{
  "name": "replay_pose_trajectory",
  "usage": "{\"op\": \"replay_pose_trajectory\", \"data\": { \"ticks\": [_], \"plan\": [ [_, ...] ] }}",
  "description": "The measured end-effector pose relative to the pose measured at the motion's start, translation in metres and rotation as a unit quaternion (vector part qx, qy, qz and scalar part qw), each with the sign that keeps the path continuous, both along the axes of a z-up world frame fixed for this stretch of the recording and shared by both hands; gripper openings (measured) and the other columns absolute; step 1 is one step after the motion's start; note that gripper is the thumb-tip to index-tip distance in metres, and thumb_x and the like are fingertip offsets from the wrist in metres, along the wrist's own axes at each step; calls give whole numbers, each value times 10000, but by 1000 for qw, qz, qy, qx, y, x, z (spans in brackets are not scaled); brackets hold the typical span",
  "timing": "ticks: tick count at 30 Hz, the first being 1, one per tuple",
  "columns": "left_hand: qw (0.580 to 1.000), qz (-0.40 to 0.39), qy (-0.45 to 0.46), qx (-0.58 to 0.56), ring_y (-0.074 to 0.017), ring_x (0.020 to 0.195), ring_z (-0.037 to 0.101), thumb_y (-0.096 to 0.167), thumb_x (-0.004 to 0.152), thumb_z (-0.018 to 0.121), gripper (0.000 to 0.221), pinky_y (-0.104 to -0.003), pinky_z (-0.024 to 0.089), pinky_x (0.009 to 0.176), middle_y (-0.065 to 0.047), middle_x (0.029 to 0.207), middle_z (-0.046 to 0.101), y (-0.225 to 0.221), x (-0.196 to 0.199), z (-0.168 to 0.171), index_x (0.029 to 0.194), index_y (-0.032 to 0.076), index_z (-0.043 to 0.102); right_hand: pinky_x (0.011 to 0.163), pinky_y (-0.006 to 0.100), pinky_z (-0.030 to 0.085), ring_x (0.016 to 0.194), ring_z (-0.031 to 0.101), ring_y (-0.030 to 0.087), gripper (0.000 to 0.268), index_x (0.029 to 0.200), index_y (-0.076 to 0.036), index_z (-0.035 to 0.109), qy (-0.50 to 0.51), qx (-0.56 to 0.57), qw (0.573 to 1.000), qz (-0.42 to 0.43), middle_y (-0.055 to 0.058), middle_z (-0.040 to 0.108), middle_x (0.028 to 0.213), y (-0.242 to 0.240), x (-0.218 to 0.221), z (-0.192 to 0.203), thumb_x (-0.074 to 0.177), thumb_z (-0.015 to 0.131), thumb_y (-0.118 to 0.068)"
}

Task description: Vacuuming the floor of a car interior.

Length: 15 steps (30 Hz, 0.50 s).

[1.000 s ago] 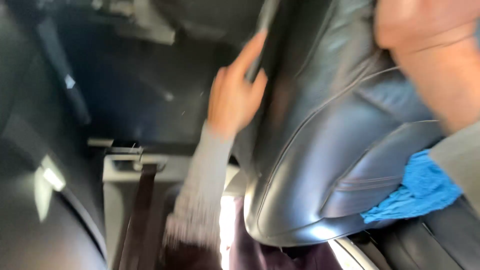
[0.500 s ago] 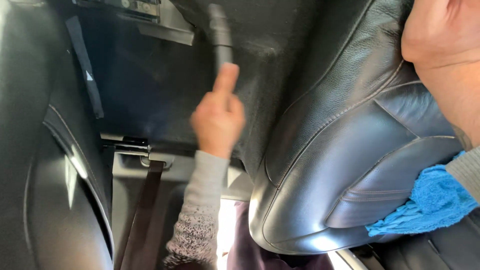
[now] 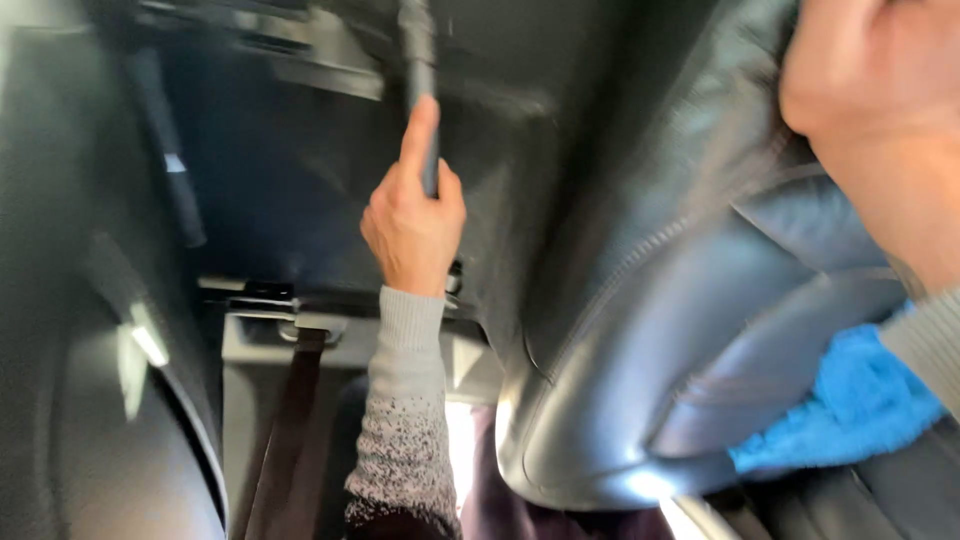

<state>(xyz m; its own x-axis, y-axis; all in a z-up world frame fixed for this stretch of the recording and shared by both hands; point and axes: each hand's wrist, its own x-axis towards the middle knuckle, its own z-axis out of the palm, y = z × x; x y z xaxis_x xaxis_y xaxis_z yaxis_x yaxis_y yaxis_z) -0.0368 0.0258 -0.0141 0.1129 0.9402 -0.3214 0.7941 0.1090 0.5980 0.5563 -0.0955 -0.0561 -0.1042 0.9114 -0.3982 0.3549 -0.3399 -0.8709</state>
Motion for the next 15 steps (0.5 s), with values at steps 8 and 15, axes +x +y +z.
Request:
{"op": "replay_pose_trajectory", "data": {
  "ticks": [8, 15],
  "plan": [
    [993, -25, -69, 93, -312, 763, 711, 139, 840, 641, 626, -471, 574, 679, -25, 1003, 787, 28, 18, 7, 1407, 396, 571, 898, 330, 536, 1019, 651, 223, 314, 1241, 36, 603, 4, 2, 1000, 4, 132, 686, 1185, 43, -92, -38, 1173, 458, -234],
    [998, -48, 25, 26, -344, 650, 684, 195, 881, 667, 617, -511, 552, 593, -96, 746, 694, 42, 23, -10, 1448, 417, 569, 902, 329, 539, 1024, 655, 222, 317, 1243, 35, 604, 20, 8, 1000, 10, 133, 690, 1190, 97, -85, -71, 1173, 459, -238]
  ]
}}
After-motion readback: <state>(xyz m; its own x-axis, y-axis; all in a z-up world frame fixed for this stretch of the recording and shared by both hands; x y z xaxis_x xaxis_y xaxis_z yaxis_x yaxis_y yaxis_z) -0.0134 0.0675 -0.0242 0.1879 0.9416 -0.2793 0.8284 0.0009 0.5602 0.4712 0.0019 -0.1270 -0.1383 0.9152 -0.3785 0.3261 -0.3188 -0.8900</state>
